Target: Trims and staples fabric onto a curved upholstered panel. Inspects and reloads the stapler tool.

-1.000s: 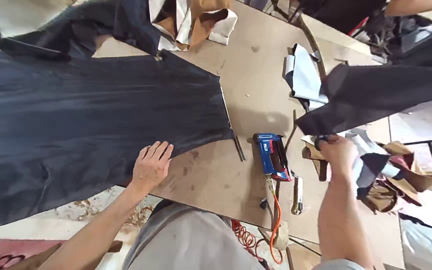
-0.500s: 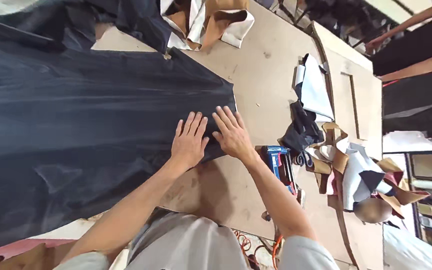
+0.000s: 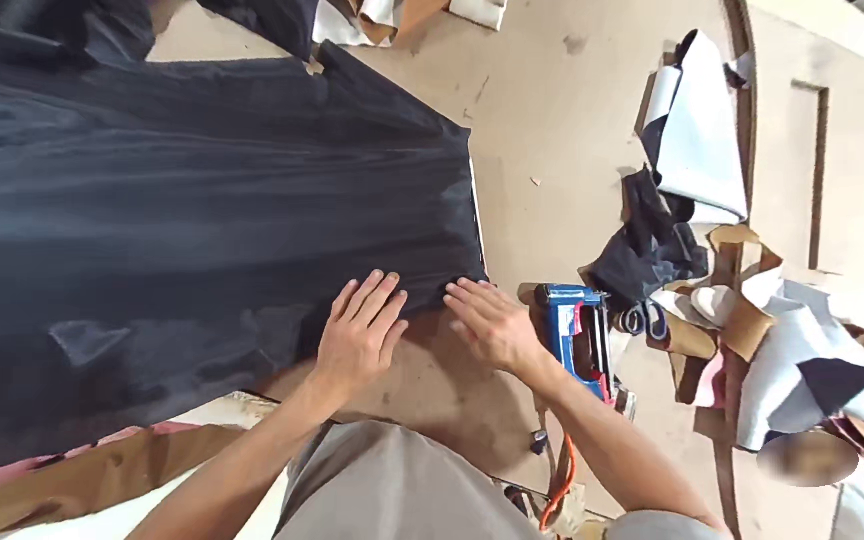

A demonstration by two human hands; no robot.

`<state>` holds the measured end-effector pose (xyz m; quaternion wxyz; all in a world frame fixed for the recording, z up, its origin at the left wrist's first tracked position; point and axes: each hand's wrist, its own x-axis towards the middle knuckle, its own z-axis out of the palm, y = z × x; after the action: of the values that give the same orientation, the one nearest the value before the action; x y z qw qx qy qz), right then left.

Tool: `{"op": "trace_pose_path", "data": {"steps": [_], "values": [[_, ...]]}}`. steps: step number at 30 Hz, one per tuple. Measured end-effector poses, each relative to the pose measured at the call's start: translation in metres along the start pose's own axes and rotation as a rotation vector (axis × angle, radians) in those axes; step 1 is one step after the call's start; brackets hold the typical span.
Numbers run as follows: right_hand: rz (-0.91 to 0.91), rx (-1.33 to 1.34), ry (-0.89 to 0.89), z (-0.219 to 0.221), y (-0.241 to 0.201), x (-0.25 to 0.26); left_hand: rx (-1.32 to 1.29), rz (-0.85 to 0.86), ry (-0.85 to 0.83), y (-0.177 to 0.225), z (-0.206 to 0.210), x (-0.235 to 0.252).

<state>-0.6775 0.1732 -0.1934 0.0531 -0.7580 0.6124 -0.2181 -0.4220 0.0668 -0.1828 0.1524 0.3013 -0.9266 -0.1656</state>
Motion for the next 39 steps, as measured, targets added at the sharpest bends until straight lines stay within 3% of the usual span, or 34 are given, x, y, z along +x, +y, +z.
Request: {"op": "trace_pose_path", "data": {"steps": [4, 7, 10, 13, 17, 20, 25, 32, 36, 39], "values": [[0.155, 0.107, 0.097, -0.046, 0.028, 0.036, -0.101, 0.018, 0.145, 0.019, -0.001, 0.063], [0.032, 0.145, -0.049, -0.039, 0.055, 0.048, -0.079, 0.087, 0.045, 0.027, 0.017, 0.09], [-0.091, 0.137, -0.189, -0.028, 0.069, 0.045, -0.018, 0.147, -0.071, 0.031, 0.03, 0.09], [-0.176, 0.127, -0.27, -0.034, 0.075, 0.041, 0.04, 0.192, -0.045, 0.034, 0.037, 0.082], [-0.26, 0.126, -0.273, -0.034, 0.081, 0.038, 0.063, 0.217, -0.018, 0.033, 0.041, 0.085], [-0.284, 0.226, -0.195, -0.026, 0.09, 0.038, -0.035, 0.172, -0.094, 0.031, 0.033, 0.094], [-0.121, 0.459, -0.072, -0.014, 0.092, 0.038, -0.139, 0.059, -0.193, 0.031, 0.02, 0.111], [0.093, 0.252, 0.334, 0.014, 0.053, 0.013, -0.007, 0.187, -0.177, 0.039, 0.026, 0.114], [0.333, 0.181, 0.388, 0.015, 0.023, -0.021, -0.007, 0.203, -0.115, 0.039, 0.032, 0.114], [0.364, 0.146, 0.309, 0.027, 0.008, -0.036, -0.001, 0.184, -0.118, 0.041, 0.034, 0.114]]}}
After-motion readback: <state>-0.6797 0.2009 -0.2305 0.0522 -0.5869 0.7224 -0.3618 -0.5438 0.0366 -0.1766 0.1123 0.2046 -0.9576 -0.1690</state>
